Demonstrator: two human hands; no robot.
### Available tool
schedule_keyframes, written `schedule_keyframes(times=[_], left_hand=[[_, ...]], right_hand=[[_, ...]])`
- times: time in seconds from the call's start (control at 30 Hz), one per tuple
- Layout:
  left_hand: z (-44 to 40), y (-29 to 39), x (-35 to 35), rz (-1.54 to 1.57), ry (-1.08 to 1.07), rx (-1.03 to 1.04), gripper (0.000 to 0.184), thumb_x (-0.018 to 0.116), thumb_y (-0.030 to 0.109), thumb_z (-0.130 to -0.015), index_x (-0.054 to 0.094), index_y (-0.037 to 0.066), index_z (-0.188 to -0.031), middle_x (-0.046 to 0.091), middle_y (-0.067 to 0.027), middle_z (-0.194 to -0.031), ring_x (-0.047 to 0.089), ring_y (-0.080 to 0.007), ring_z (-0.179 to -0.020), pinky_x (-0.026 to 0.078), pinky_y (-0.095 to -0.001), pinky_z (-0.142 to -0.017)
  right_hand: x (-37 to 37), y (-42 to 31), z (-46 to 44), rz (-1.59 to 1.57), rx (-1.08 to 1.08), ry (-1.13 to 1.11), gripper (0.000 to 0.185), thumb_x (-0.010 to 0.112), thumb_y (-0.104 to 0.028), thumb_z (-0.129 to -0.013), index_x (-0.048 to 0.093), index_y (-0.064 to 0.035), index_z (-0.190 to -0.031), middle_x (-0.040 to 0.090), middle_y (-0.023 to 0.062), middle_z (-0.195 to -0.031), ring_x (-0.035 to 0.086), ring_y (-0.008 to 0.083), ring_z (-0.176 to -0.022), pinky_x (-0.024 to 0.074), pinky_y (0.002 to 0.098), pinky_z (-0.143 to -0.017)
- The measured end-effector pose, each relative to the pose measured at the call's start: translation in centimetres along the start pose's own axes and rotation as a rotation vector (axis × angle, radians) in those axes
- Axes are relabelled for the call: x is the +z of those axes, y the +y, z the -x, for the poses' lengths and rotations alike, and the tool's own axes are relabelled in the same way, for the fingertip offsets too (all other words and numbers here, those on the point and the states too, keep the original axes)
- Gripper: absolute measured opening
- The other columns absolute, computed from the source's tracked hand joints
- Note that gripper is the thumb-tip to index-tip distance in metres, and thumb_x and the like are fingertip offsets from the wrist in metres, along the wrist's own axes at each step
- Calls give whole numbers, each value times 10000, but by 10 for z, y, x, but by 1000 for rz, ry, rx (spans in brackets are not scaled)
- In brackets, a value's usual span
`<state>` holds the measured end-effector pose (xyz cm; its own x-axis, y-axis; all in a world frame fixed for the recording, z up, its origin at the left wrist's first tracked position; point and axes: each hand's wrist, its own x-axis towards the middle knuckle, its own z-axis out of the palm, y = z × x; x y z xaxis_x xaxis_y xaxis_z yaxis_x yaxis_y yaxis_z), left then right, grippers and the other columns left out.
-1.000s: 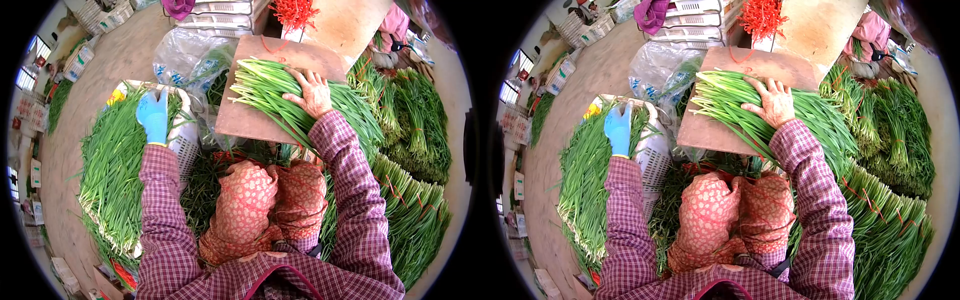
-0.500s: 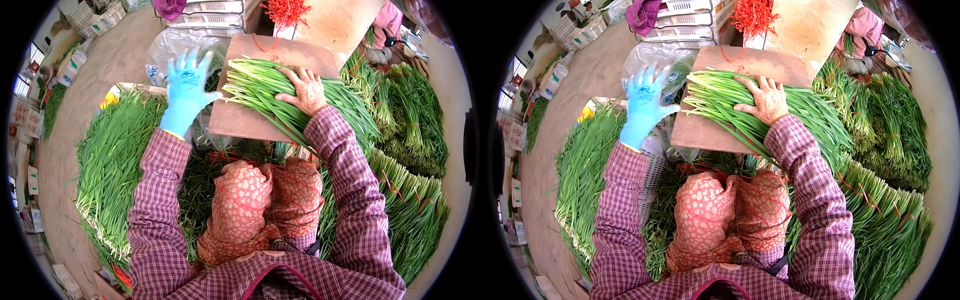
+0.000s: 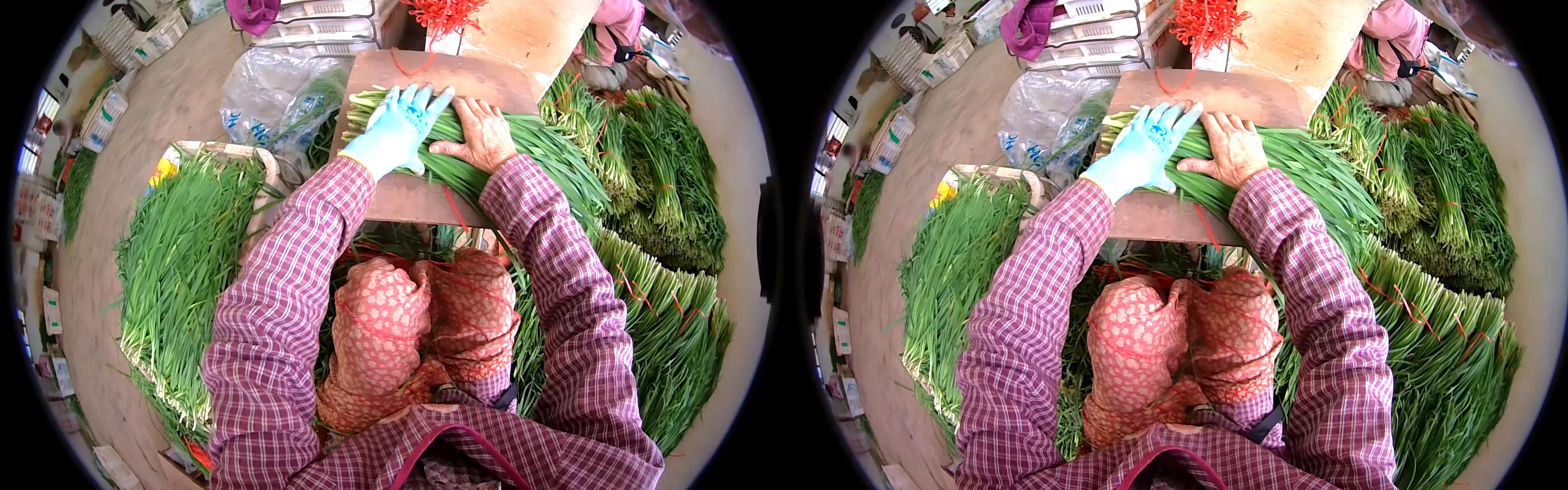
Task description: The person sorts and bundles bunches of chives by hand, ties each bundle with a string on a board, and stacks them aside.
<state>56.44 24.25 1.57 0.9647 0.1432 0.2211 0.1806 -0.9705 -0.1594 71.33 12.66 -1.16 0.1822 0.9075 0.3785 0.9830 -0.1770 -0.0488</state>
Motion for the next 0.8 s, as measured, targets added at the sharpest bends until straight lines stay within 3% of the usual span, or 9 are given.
schedule_keyframes(times=[0.13,0.2,0.23,0.27,0.33,0.47,0.6,0.73,0.8], left_hand=[[-11,1,-2,83,-110,-89,1209,880,346,-530,177,117,-1487,437,-149,-1339,426,-320,-1252,324,-465,-1065],[-13,1,-1,122,-130,-120,1159,876,324,-533,227,134,-1474,487,-132,-1255,469,-299,-1198,352,-461,-1043],[-13,1,1,118,-112,-123,1136,875,316,-533,251,137,-1465,490,-127,-1251,480,-295,-1190,359,-462,-1038],[-12,2,0,122,-112,-119,1136,875,316,-533,251,137,-1465,490,-127,-1251,480,-295,-1190,359,-462,-1038],[-13,4,-4,123,-130,-151,1126,875,315,-532,262,148,-1461,491,-122,-1252,484,-295,-1193,364,-459,-1035],[-12,4,-4,114,-143,-149,1119,875,322,-536,266,151,-1459,499,-115,-1245,486,-290,-1196,368,-456,-1030],[-12,4,0,115,-101,-140,1110,875,323,-538,275,141,-1454,501,-117,-1244,489,-290,-1188,367,-447,-1020],[-13,4,-1,121,-136,-150,1108,875,322,-537,280,138,-1452,500,-120,-1246,492,-290,-1179,365,-446,-1014],[-13,3,1,113,-100,-141,1111,877,319,-530,282,139,-1451,499,-125,-1243,494,-295,-1172,365,-446,-1007]], right_hand=[[-20,4,4,-26,-66,91,791,612,-666,-735,521,-75,-1252,562,138,-1114,530,306,-1068,386,465,-938],[-43,-1,25,-121,-144,239,468,678,-447,-791,602,-89,-1083,570,113,-998,564,296,-968,435,416,-854],[-56,-13,41,-161,-106,266,207,690,-255,-804,620,-101,-922,566,94,-871,592,278,-808,477,376,-706],[-66,-26,60,-237,-37,218,150,663,-239,-827,612,-110,-882,573,87,-802,602,260,-688,484,365,-597],[-56,-39,96,-242,11,128,186,650,-255,-841,568,-94,-802,582,71,-711,601,256,-577,480,357,-518],[-31,-61,133,41,193,-148,352,722,-365,-763,528,-72,-776,584,81,-682,616,254,-569,470,373,-493],[-7,-60,139,81,137,-1,264,686,-258,-767,506,-65,-760,593,106,-690,624,283,-586,477,402,-514],[-22,-64,128,-57,138,-101,209,649,-213,-772,549,-29,-766,617,147,-691,623,326,-602,490,420,-544],[-20,-62,115,-482,82,-148,222,642,-210,-779,607,8,-797,635,187,-707,633,353,-639,509,429,-592]])
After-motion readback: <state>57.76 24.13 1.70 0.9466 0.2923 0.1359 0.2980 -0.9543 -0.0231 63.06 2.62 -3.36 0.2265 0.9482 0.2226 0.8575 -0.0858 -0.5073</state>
